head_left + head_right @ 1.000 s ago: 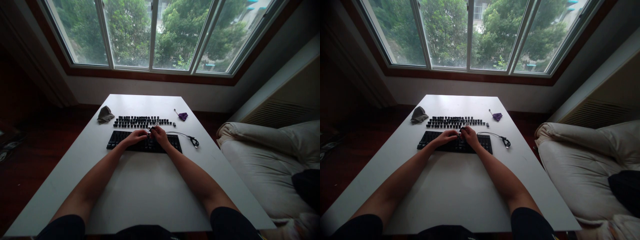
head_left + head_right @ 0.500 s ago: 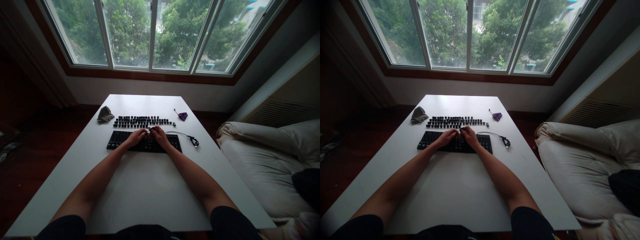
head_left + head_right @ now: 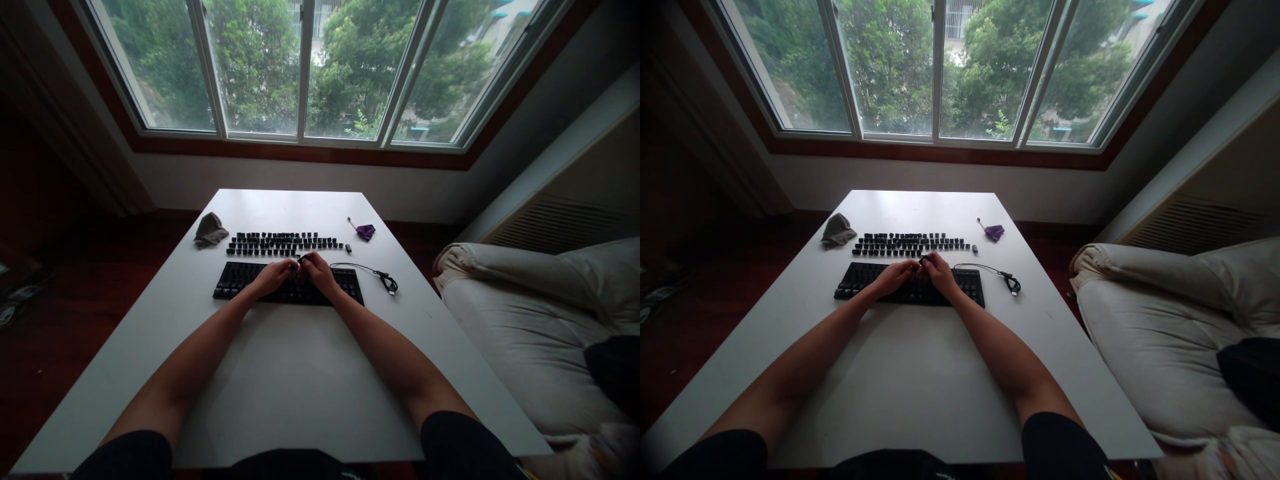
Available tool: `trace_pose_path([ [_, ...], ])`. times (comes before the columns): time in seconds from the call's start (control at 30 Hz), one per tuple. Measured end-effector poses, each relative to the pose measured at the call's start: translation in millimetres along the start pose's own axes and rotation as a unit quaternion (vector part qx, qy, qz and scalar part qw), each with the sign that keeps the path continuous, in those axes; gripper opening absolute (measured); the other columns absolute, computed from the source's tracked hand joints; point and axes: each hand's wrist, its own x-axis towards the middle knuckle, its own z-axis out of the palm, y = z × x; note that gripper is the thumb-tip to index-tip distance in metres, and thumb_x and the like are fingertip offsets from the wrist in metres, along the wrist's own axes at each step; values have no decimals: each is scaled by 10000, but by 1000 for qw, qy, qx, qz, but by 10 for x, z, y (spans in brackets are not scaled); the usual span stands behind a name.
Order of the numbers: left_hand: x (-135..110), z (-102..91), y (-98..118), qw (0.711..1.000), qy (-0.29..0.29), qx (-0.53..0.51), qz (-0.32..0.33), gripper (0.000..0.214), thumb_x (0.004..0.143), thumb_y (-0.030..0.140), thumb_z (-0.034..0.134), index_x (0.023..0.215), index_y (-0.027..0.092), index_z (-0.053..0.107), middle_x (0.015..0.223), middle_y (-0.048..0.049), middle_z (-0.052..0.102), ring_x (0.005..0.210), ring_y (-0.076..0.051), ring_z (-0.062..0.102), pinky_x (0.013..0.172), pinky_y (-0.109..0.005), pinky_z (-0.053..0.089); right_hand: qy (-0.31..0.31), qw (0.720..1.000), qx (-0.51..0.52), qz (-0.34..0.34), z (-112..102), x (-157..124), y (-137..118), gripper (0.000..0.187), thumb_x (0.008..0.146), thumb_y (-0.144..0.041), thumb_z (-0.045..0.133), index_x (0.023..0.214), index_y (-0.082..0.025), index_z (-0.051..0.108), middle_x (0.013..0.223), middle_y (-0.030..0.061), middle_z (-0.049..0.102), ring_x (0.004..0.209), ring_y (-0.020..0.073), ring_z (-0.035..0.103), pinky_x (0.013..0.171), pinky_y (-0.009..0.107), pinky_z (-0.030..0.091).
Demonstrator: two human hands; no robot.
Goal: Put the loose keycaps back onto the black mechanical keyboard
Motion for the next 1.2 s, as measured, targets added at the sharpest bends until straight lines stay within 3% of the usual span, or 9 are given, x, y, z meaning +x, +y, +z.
trace_pose_path([
  [0.17,10,-17,-21,997,-14,-76,-1,301,918,274,445,1084,203,686,725,11,664,710,-162,611,750,-282,473,2,1000,13,4,-4,-3,-17,340,864,-551,575,919,-241,446,669,-39,658,545,149,623,553,284,512],
  [0.33,38,-14,-82,982,-13,-189,-9,388,980,416,402,1054,158,682,743,-29,678,710,-169,635,726,-285,493,4,999,34,2,-17,1,4,346,858,-550,588,924,-238,456,665,-32,660,539,156,624,554,296,511],
  [0.77,53,-10,-108,984,18,-175,-16,348,964,440,466,1020,167,674,760,-23,691,738,-172,646,759,-298,504,-6,998,55,6,-31,-6,-8,353,844,-546,606,928,-235,462,682,-23,667,555,160,634,564,298,520],
  [1.2,68,57,-209,974,48,-223,-12,299,907,386,587,1129,187,605,869,-32,705,806,-169,661,802,-305,516,12,998,59,-12,-41,-13,23,286,851,-481,619,901,-223,507,662,-25,662,533,154,619,541,284,501],
])
